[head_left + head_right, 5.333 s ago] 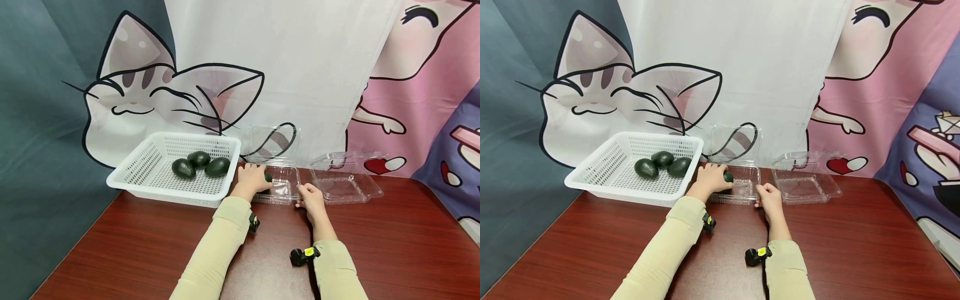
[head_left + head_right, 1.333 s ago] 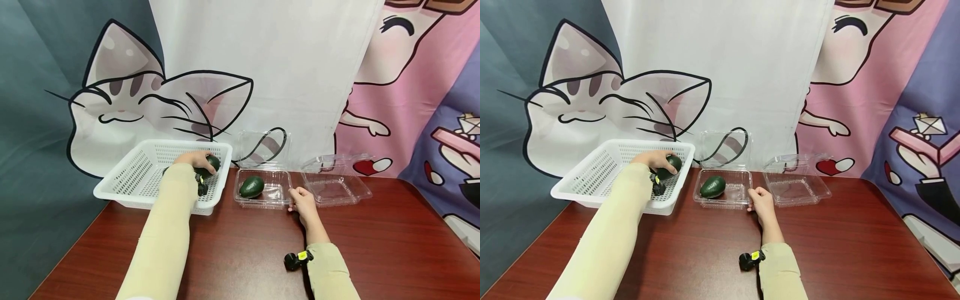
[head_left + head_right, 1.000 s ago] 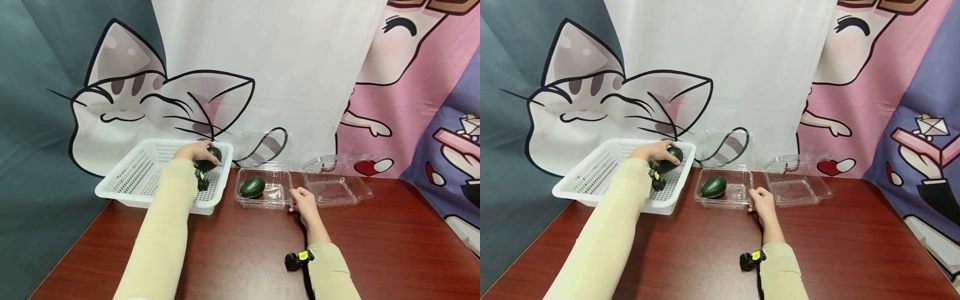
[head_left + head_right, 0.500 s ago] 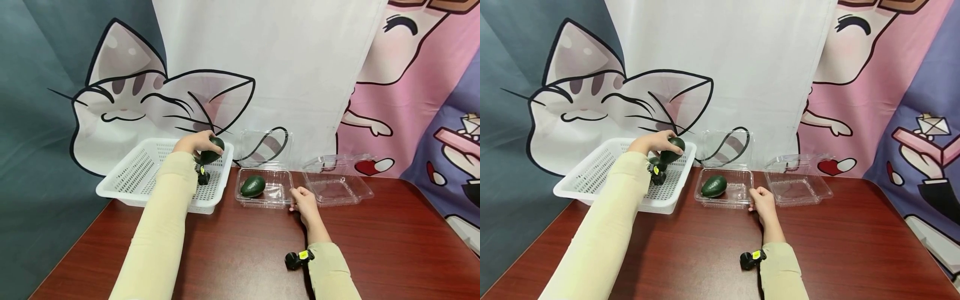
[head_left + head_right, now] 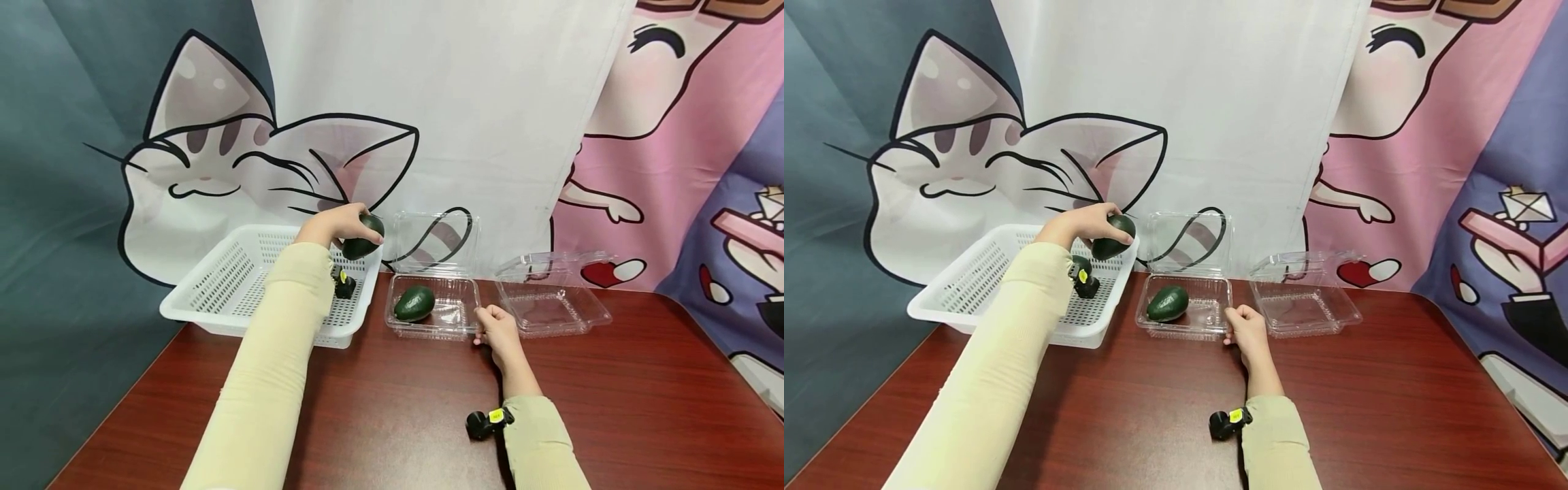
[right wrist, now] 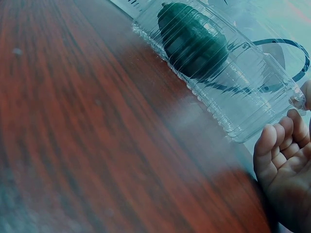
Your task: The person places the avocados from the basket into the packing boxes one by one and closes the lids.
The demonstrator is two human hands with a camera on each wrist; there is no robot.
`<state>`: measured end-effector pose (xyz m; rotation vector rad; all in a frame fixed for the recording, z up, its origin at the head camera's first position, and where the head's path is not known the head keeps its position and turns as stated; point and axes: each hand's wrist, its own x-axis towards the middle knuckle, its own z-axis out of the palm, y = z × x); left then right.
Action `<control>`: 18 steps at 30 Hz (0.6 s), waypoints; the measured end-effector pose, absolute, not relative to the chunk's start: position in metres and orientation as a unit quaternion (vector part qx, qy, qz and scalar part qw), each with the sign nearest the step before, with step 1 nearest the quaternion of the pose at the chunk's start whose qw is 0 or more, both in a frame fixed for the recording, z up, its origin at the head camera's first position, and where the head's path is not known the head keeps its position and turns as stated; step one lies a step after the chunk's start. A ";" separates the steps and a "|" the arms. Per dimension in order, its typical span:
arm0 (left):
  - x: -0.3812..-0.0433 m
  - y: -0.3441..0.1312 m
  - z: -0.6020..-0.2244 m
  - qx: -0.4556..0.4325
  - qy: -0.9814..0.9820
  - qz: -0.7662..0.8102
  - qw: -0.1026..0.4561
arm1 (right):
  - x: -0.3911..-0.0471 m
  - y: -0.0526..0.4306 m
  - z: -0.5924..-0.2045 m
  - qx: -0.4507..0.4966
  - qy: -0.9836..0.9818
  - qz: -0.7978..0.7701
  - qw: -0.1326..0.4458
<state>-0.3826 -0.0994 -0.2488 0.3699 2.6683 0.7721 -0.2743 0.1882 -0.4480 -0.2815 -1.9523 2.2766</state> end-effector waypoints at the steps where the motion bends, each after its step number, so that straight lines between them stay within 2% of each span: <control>1: -0.382 -0.099 -0.248 0.130 0.938 0.272 0.170 | -0.274 0.188 -0.448 -0.093 -0.647 0.754 0.065; 18: -0.372 -0.083 -0.241 0.146 0.944 0.259 0.142 | -0.273 0.188 -0.446 -0.100 -0.646 0.754 0.062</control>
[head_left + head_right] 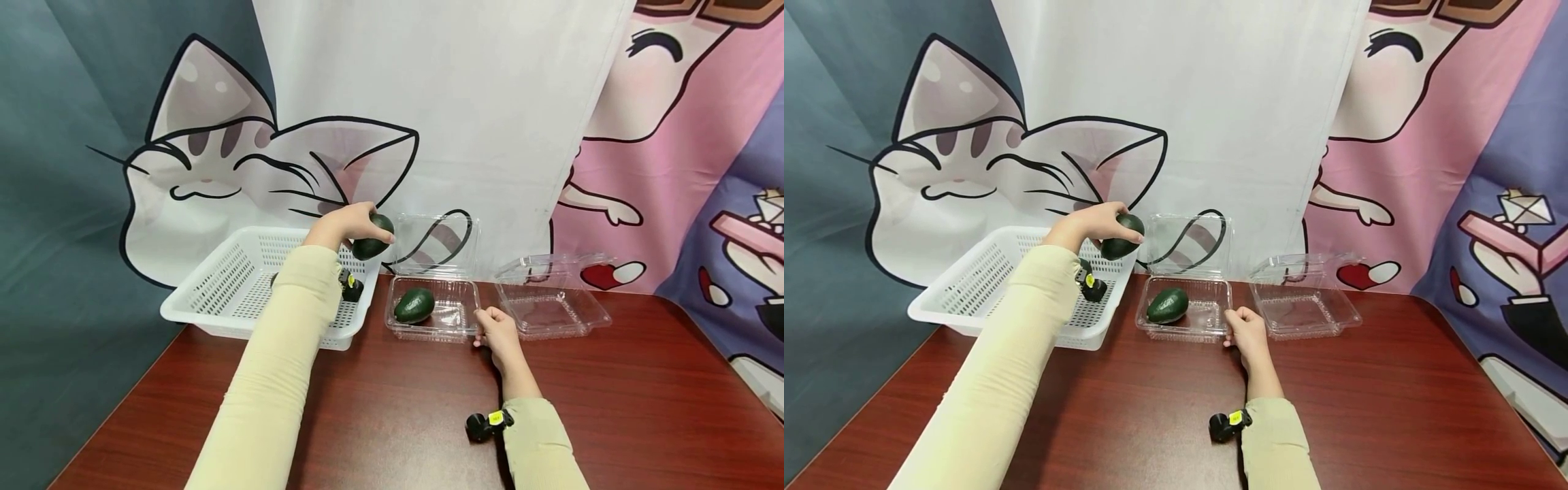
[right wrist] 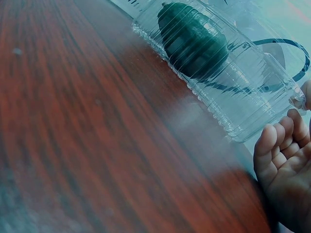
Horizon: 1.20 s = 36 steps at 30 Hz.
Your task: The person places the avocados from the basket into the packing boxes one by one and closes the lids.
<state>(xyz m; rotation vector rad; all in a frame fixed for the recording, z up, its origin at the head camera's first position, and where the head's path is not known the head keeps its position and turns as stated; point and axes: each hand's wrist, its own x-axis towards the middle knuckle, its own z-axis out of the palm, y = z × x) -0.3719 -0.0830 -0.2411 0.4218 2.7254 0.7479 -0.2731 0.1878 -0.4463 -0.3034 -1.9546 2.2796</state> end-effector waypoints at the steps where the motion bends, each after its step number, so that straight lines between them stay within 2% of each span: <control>1: -0.371 -0.081 -0.241 0.146 0.944 0.259 0.140 | -0.273 0.188 -0.447 -0.101 -0.646 0.754 0.061; 36: -0.357 -0.028 -0.250 0.158 0.953 0.237 0.099 | -0.271 0.188 -0.447 -0.096 -0.640 0.758 0.079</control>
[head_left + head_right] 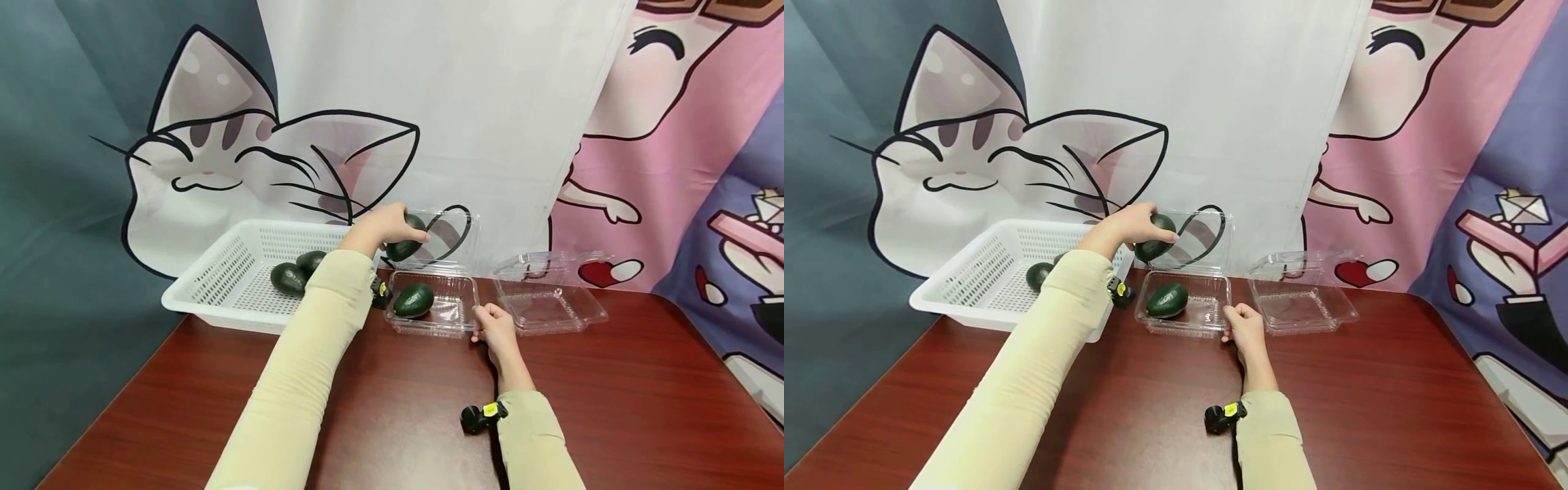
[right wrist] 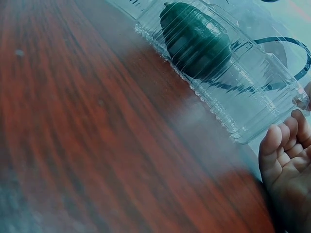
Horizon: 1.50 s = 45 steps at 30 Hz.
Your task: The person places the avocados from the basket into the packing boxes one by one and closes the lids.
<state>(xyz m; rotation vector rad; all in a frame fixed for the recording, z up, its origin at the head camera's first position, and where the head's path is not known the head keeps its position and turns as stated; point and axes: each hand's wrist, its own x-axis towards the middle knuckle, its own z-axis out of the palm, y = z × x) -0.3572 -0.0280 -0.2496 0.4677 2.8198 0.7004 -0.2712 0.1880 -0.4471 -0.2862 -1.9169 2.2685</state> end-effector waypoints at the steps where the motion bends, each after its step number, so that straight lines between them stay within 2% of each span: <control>1: -0.357 -0.026 -0.250 0.160 0.954 0.236 0.097 | -0.272 0.188 -0.447 -0.095 -0.641 0.757 0.080; 32: -0.348 0.007 -0.257 0.170 0.968 0.178 0.052 | -0.271 0.189 -0.448 -0.074 -0.622 0.777 0.062; 45: -0.347 0.016 -0.263 0.163 0.961 0.213 0.064 | -0.271 0.193 -0.447 -0.070 -0.622 0.779 0.038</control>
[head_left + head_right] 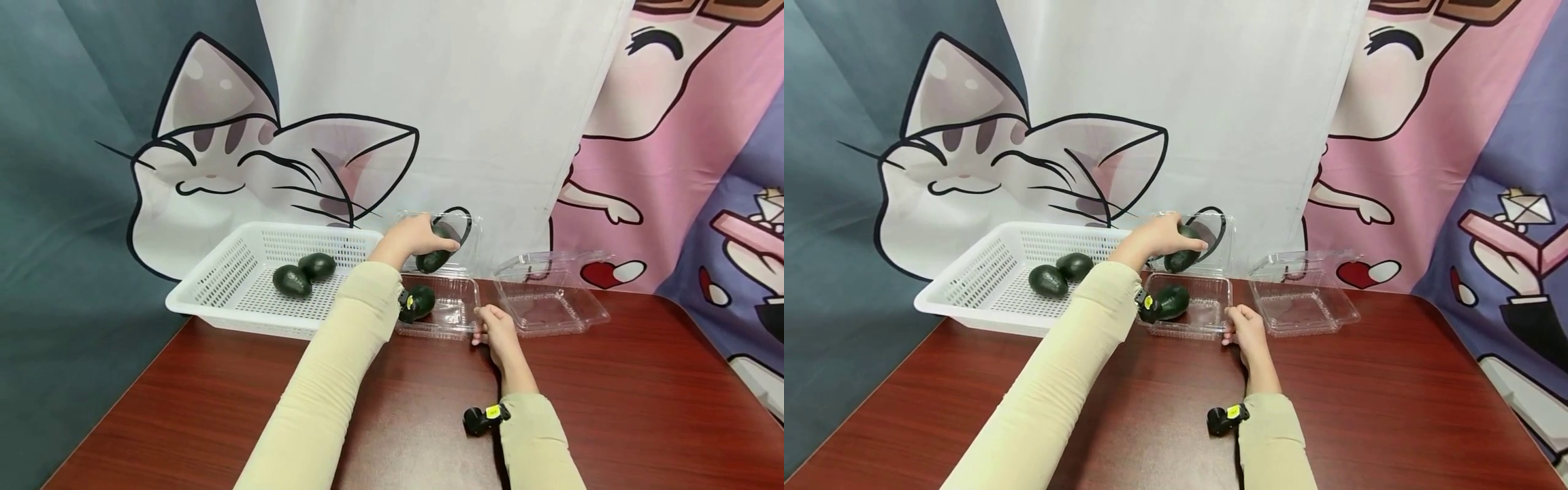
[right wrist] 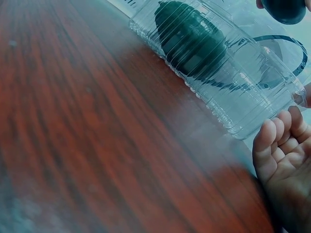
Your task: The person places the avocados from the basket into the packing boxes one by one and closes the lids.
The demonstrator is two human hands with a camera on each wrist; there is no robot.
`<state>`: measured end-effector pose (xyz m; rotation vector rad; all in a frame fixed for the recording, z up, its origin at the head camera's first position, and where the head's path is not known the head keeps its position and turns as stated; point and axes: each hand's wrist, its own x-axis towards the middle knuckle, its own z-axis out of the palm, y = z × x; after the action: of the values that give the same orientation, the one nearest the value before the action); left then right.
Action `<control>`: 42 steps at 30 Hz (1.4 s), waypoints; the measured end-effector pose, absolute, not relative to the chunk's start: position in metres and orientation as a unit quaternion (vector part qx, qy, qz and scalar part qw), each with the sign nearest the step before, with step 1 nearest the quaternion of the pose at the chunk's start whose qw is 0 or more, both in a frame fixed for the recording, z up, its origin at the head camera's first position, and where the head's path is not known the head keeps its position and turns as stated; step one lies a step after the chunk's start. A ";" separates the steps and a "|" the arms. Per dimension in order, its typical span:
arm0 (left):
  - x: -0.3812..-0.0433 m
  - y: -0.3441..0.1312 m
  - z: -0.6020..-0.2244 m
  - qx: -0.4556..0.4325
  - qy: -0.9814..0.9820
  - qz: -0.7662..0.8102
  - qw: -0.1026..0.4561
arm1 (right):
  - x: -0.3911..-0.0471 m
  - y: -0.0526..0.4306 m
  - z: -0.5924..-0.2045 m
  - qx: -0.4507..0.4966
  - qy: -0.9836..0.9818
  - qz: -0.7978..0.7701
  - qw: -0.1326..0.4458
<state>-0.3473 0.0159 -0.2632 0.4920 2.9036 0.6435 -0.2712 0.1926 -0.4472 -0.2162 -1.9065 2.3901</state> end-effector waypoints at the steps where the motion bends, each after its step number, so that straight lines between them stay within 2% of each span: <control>1: -0.348 0.016 -0.263 0.161 0.962 0.211 0.065 | -0.271 0.193 -0.447 -0.069 -0.621 0.780 0.038; 25: -0.347 0.028 -0.270 0.166 0.962 0.207 0.069 | -0.270 0.191 -0.445 -0.063 -0.639 0.765 0.036; 42: -0.346 0.036 -0.288 0.143 0.960 0.232 0.064 | -0.271 0.192 -0.446 -0.065 -0.633 0.770 0.034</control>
<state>-0.3456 0.0364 -0.2882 0.4325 2.8989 0.6992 -0.2712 0.1916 -0.4464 -0.2005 -1.9484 2.3693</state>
